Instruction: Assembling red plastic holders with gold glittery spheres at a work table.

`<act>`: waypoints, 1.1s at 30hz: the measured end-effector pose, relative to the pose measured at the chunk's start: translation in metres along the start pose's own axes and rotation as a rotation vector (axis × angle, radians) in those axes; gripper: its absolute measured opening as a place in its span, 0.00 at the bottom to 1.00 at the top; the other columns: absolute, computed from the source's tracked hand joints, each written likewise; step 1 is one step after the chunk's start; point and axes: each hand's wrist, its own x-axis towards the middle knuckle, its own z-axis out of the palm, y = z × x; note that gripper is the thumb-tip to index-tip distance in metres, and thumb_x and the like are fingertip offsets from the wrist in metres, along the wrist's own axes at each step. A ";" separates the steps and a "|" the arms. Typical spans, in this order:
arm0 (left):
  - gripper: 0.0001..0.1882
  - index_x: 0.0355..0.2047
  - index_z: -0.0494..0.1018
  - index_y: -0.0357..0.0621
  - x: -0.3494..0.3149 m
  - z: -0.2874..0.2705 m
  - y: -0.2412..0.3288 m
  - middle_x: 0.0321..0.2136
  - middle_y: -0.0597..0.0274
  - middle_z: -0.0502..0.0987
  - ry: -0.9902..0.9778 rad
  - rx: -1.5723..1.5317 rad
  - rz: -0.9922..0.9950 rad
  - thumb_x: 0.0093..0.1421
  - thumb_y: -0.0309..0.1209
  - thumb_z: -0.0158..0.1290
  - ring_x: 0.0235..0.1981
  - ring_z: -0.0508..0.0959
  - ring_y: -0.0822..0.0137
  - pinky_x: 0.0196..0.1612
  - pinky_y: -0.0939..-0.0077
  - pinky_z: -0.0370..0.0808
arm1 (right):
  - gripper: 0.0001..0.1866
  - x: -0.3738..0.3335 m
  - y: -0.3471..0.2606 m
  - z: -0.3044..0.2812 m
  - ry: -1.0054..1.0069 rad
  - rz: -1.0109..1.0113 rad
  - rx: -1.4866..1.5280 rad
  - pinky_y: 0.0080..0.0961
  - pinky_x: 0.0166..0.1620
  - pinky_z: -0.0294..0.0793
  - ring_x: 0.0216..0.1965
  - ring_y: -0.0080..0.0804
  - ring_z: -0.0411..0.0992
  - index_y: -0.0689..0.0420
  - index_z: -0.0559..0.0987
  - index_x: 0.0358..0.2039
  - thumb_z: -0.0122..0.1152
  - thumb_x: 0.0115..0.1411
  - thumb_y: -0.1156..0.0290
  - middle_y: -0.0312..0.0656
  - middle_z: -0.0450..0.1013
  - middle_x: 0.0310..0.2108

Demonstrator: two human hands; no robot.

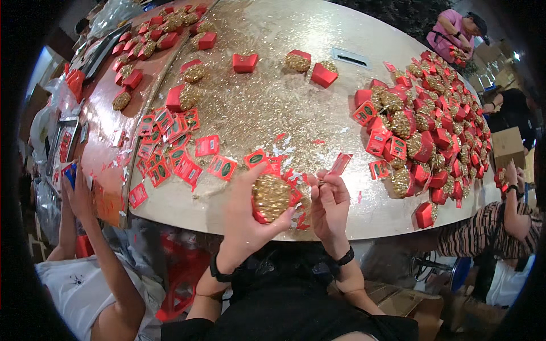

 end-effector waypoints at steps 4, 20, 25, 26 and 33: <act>0.40 0.54 0.62 0.42 -0.005 0.005 0.004 0.37 0.52 0.68 -0.017 0.068 0.022 0.40 0.38 0.66 0.37 0.72 0.56 0.37 0.65 0.71 | 0.09 -0.003 0.007 -0.002 -0.219 -0.167 -0.244 0.28 0.46 0.76 0.44 0.38 0.73 0.64 0.75 0.37 0.59 0.54 0.83 0.44 0.73 0.36; 0.39 0.52 0.65 0.48 -0.019 0.012 -0.003 0.38 0.54 0.66 -0.033 0.247 0.099 0.37 0.39 0.66 0.36 0.72 0.57 0.35 0.67 0.72 | 0.09 0.006 -0.021 -0.003 -0.363 -0.113 -0.718 0.21 0.35 0.76 0.32 0.28 0.74 0.63 0.78 0.27 0.57 0.50 0.91 0.41 0.72 0.29; 0.38 0.49 0.66 0.49 -0.021 0.016 -0.006 0.38 0.54 0.65 -0.085 0.263 0.116 0.35 0.38 0.67 0.38 0.71 0.55 0.36 0.65 0.72 | 0.13 0.010 -0.032 0.000 -0.441 -0.025 -0.900 0.17 0.31 0.73 0.28 0.23 0.73 0.62 0.79 0.25 0.51 0.50 0.93 0.39 0.71 0.27; 0.38 0.49 0.66 0.48 -0.021 0.019 -0.004 0.38 0.54 0.65 -0.056 0.194 0.106 0.35 0.38 0.67 0.38 0.71 0.55 0.37 0.65 0.71 | 0.13 0.009 -0.031 0.000 -0.416 -0.055 -0.815 0.17 0.31 0.73 0.27 0.23 0.73 0.62 0.79 0.25 0.51 0.49 0.93 0.39 0.71 0.26; 0.38 0.49 0.63 0.47 -0.015 0.020 0.006 0.39 0.53 0.64 -0.098 0.129 0.064 0.36 0.37 0.66 0.38 0.71 0.55 0.36 0.65 0.72 | 0.12 0.024 -0.051 -0.002 -0.526 0.026 -0.746 0.17 0.31 0.74 0.28 0.23 0.72 0.63 0.78 0.25 0.50 0.48 0.93 0.38 0.69 0.27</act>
